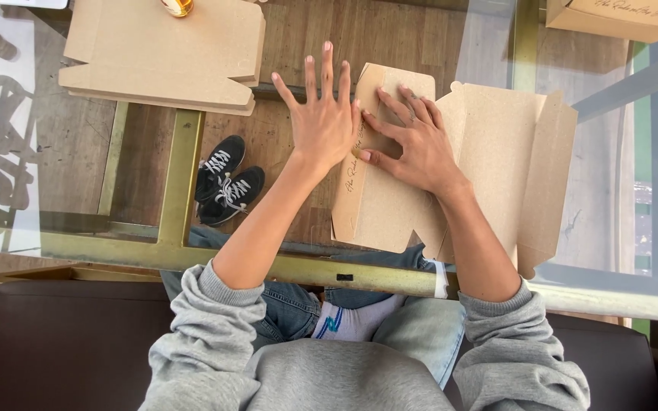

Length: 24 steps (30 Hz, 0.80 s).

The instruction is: Assembling a cardboard box by folding flaps and pressing them into place to secure the structure.

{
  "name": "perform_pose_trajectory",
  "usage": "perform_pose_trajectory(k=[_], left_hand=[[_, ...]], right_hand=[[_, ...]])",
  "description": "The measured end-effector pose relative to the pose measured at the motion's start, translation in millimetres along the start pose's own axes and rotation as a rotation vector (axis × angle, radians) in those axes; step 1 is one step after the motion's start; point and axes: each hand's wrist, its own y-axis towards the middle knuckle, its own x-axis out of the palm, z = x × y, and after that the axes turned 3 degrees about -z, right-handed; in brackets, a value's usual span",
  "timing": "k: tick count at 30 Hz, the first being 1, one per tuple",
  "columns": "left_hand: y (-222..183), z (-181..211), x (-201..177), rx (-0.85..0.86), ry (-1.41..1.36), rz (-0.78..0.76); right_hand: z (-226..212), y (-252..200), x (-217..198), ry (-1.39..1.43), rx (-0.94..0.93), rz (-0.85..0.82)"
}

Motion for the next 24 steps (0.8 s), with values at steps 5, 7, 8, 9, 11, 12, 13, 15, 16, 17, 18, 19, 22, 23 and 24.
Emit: perform_pose_trajectory(k=[5, 7, 8, 9, 11, 12, 13, 15, 16, 17, 18, 19, 22, 23, 24], left_hand=[[37, 4, 12, -0.066, 0.021, 0.033], [43, 6, 17, -0.097, 0.021, 0.043], [43, 8, 19, -0.095, 0.019, 0.038], [42, 9, 21, -0.097, 0.018, 0.033], [28, 7, 9, -0.090, -0.008, -0.002], [22, 7, 3, -0.079, -0.037, -0.038], [13, 5, 5, -0.081, -0.035, -0.041], [-5, 3, 12, -0.016, 0.011, 0.063], [-16, 3, 4, -0.019, 0.013, 0.063], [-27, 3, -4, 0.003, -0.018, -0.022], [-37, 3, -12, 0.025, -0.049, -0.107], [-46, 3, -17, 0.024, -0.048, -0.108], [-72, 2, -26, 0.087, -0.061, -0.195], [-81, 2, -27, 0.113, -0.058, -0.218], [-90, 2, -28, 0.139, -0.056, -0.241]], right_hand=[[-3, 2, -3, 0.005, 0.022, -0.010], [-3, 0, -3, 0.009, 0.023, -0.003], [-2, 0, -2, 0.006, 0.017, -0.001], [-2, 0, -2, 0.004, 0.009, 0.002], [-3, 0, -3, -0.004, 0.006, -0.009], [-4, 0, -4, -0.014, 0.009, -0.019], [-4, 0, -4, -0.010, 0.008, -0.020], [-3, -1, -5, -0.045, -0.042, 0.017], [-3, -2, -3, -0.042, -0.045, 0.016], [-3, -2, -3, -0.045, -0.058, 0.043], [-4, -3, -2, -0.048, -0.070, 0.070], [-4, -3, -1, -0.046, -0.070, 0.070], [-3, -3, 1, -0.073, -0.073, 0.091], [-4, -3, 1, -0.084, -0.096, 0.102], [-4, -3, 2, -0.094, -0.120, 0.113]])
